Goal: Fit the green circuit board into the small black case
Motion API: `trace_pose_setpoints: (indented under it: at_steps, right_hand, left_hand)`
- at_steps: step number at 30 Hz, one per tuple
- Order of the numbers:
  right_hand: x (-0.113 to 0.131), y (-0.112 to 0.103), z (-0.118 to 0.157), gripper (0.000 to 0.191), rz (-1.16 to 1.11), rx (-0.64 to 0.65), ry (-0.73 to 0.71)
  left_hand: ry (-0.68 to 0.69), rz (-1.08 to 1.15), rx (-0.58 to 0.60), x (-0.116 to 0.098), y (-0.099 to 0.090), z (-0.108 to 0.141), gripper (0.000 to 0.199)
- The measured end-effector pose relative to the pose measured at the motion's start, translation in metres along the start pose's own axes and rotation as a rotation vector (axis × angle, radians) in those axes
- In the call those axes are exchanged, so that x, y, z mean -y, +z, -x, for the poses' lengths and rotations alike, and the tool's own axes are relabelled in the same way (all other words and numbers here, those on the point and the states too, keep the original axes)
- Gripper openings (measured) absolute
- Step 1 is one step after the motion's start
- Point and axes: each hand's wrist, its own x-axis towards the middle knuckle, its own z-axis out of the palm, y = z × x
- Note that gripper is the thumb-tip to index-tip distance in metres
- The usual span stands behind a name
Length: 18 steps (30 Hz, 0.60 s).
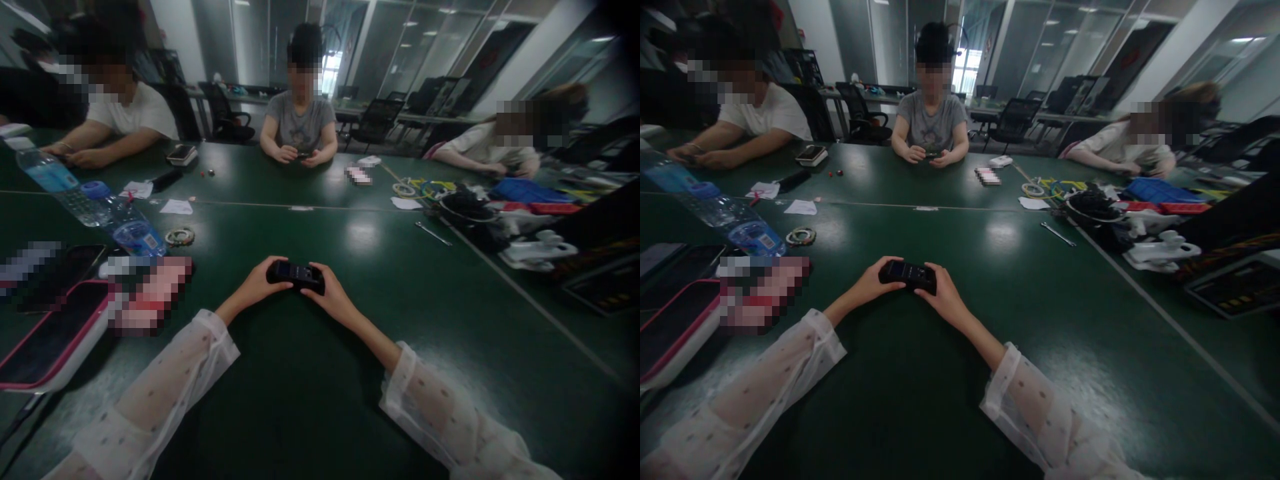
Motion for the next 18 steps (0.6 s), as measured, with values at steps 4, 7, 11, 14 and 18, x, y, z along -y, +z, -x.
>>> trace_pose_setpoints:
  at_steps: [4, 7, 11, 14, 18]
  right_hand:
    - [0.0021, -0.0005, 0.0007, 0.065, 0.012, 0.008, 0.007]
    - [0.0045, -0.0017, 0.0014, 0.064, 0.024, 0.021, 0.018]
    - [0.0053, -0.0022, 0.0019, 0.064, 0.036, 0.030, 0.033]
    - [0.0041, -0.0014, 0.0018, 0.065, 0.046, 0.026, 0.028]
    - [0.0037, -0.0011, 0.0017, 0.065, 0.053, 0.028, 0.019]
  left_hand:
    - [-0.007, -0.021, -0.002, 0.0016, 0.0010, -0.0001, 0.059]
    - [-0.042, -0.036, -0.002, 0.0015, 0.0016, -0.0001, 0.056]
    - [-0.066, -0.036, 0.005, 0.0004, 0.0012, 0.0000, 0.050]
    - [-0.080, -0.040, 0.009, -0.0006, 0.0003, 0.0000, 0.049]
    - [-0.070, -0.029, 0.000, -0.0015, 0.0000, -0.0003, 0.045]
